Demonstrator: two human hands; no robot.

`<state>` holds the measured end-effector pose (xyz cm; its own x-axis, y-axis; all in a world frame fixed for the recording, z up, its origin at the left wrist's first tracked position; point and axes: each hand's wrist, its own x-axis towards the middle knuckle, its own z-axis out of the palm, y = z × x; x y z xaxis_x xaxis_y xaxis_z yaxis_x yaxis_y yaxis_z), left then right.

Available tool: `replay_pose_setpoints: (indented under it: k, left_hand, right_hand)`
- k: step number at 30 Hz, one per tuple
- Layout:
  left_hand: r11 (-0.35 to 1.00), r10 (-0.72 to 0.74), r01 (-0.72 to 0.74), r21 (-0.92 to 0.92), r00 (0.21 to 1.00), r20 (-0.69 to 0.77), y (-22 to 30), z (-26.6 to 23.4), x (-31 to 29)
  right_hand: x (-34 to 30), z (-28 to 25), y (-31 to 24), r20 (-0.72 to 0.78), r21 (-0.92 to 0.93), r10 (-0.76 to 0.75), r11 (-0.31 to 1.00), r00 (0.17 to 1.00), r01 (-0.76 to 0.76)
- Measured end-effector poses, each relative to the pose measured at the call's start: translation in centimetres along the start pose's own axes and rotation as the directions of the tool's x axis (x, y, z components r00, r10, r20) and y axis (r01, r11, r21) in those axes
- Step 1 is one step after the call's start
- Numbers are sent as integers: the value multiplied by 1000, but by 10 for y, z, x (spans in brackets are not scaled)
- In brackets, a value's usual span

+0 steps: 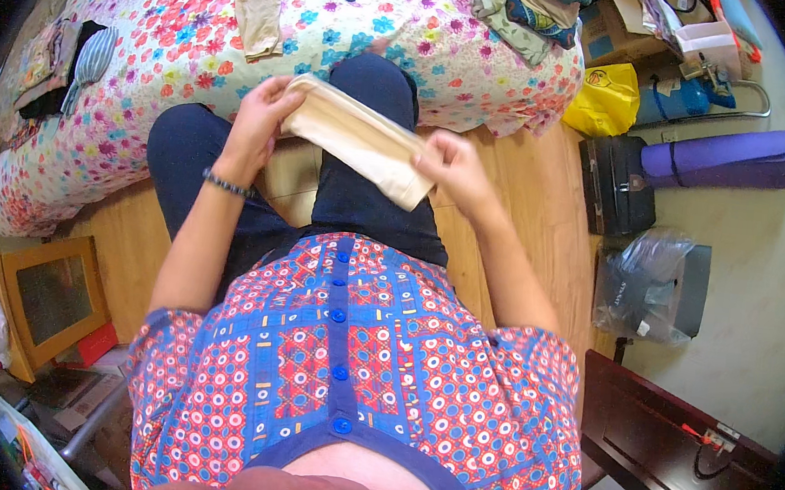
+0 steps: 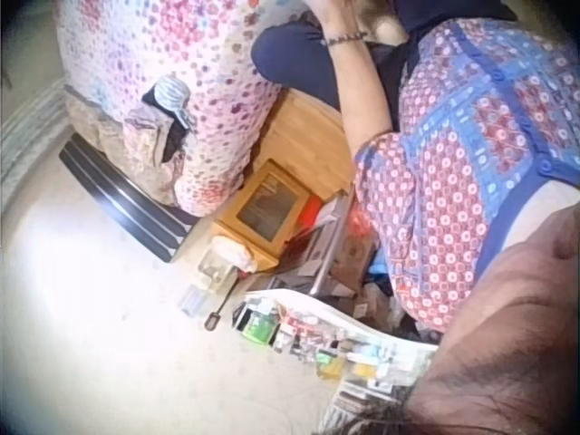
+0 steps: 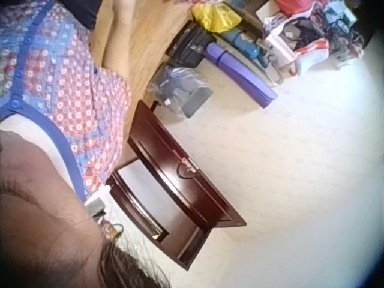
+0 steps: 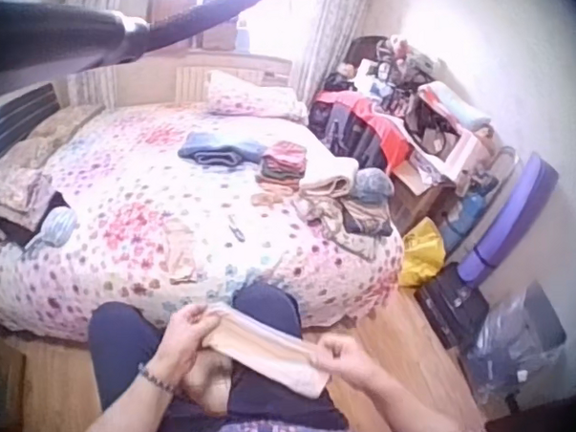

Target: The person folds a pair of blue denim shorts and places them on a bed. They then pick up several beige undergarments, fold each one individually, and place them on the bed. The person uses a pair of scissors to cut a small piece of fabric from one of the undergarments before continuing to fold the remaining items.

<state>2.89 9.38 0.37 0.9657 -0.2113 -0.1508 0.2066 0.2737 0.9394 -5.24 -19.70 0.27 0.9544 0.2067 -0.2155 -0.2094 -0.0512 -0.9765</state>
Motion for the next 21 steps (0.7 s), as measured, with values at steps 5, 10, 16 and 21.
replay_pose_setpoints:
  k: [5,10,16,21]
  left_hand:
    - [970,-67,37,241,990,121,-12,17,37]
    - [963,-10,21,270,999,-43,-38,2,31]
    - [930,104,-84,358,994,-39,-50,11,27]
    - [942,94,-48,332,988,-123,-50,8,29]
  right_hand:
    - [-29,14,40,-140,-135,94,984,986,-113]
    - [-32,23,31,-288,-409,-309,896,907,175]
    - [-37,28,23,-267,-473,-162,881,950,18]
    - [-36,19,44,-301,-382,-64,922,951,-59]
